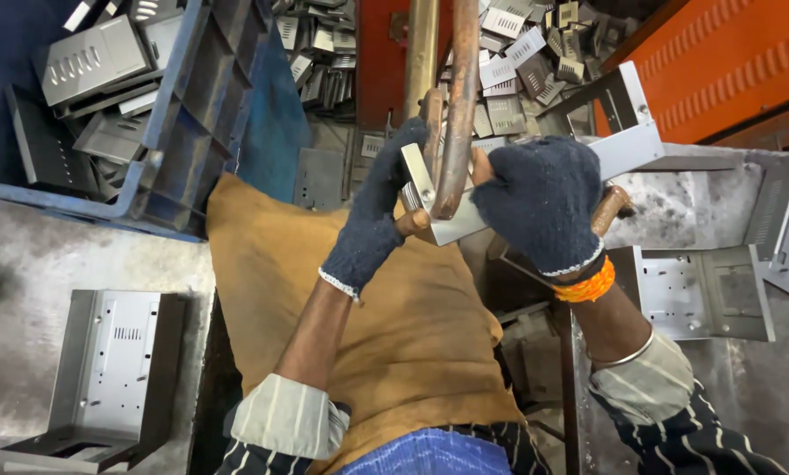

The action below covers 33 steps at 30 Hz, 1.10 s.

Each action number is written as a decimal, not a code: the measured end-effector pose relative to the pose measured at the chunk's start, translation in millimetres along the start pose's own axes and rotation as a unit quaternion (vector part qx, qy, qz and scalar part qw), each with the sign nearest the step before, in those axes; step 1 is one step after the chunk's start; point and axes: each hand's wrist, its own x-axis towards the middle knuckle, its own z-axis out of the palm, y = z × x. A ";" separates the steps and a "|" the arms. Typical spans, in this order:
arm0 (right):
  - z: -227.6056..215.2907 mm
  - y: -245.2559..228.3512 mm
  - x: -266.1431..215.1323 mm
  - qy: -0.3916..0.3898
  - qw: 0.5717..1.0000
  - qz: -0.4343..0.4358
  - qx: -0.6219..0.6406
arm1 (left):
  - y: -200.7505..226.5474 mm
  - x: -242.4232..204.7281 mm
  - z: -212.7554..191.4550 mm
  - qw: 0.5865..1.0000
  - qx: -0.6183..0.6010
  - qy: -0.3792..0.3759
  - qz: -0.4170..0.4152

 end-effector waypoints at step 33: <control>57.3 -39.3 -125.8 0.096 0.706 0.345 0.611 | -35.6 -155.4 -22.3 0.931 -0.143 0.333 -0.044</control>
